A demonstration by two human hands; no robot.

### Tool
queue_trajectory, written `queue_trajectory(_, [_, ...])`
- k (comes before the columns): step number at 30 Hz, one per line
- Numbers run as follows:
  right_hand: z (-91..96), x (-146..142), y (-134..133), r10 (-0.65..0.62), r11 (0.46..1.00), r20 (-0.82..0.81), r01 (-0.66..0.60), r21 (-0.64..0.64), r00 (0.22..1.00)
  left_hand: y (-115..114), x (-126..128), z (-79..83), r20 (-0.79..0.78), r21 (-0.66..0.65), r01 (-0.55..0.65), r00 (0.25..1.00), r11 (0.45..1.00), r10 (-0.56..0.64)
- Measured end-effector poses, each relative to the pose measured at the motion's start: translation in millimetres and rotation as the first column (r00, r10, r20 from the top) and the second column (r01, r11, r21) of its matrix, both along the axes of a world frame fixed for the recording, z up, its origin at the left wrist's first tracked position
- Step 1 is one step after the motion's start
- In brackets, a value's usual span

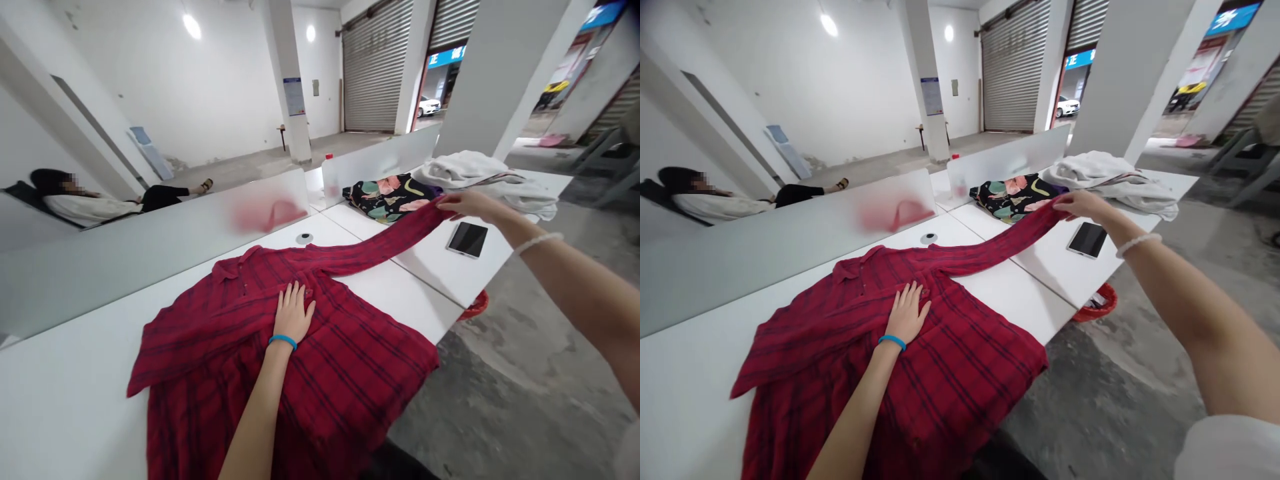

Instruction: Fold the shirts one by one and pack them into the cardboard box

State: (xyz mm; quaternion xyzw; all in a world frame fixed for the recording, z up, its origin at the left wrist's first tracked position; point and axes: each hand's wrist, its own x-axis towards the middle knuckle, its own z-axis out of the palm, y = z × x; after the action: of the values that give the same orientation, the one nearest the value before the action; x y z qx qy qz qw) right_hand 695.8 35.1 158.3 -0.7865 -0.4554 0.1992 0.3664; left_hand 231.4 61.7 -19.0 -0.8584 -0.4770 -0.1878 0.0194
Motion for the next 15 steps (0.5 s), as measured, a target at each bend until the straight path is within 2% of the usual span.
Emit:
queue_trajectory(5, [36.5,-13.2,34.2,-0.128,0.977,0.086,0.111,0.18,0.988,-10.9,0.3,2.0,0.02,-0.061,0.021,1.0,0.998,-0.02])
queue_trajectory(7, [53.6,-27.2,51.7,-0.117,0.973,0.096,0.095,0.213,0.988,-11.4,1.3,2.9,0.122,-0.125,0.046,0.992,0.991,-0.031])
queue_trajectory(8, [62.9,-39.7,62.0,-0.087,0.972,0.103,0.062,0.226,0.991,-10.6,1.0,3.9,0.238,-0.184,0.068,0.971,0.981,-0.023])
queue_trajectory(10, [81.4,-80.0,83.7,-0.002,0.964,0.121,-0.03,0.265,0.993,-7.1,-2.7,7.6,0.531,-0.304,0.131,0.846,0.943,0.054])
queue_trajectory(12, [96.6,-141.4,100.4,0.14,0.939,0.149,-0.179,0.292,0.979,-2.8,-12.6,13.5,0.727,-0.365,0.182,0.669,0.913,0.157])
queue_trajectory(13, [101.3,-178.2,104.2,0.243,0.91,0.17,-0.285,0.3,0.955,-0.8,-20.2,16.9,0.798,-0.383,0.215,0.567,0.898,0.204])
queue_trajectory(14, [103.5,-217.1,104.0,0.426,0.834,0.223,-0.476,0.279,0.877,0.7,-29.2,20.6,0.857,-0.393,0.266,0.452,0.88,0.246])
queue_trajectory(15, [102.7,-255.9,99.5,0.528,0.77,0.24,-0.578,0.27,0.815,1.8,-39.4,24.1,0.905,-0.389,0.335,0.311,0.858,0.289])
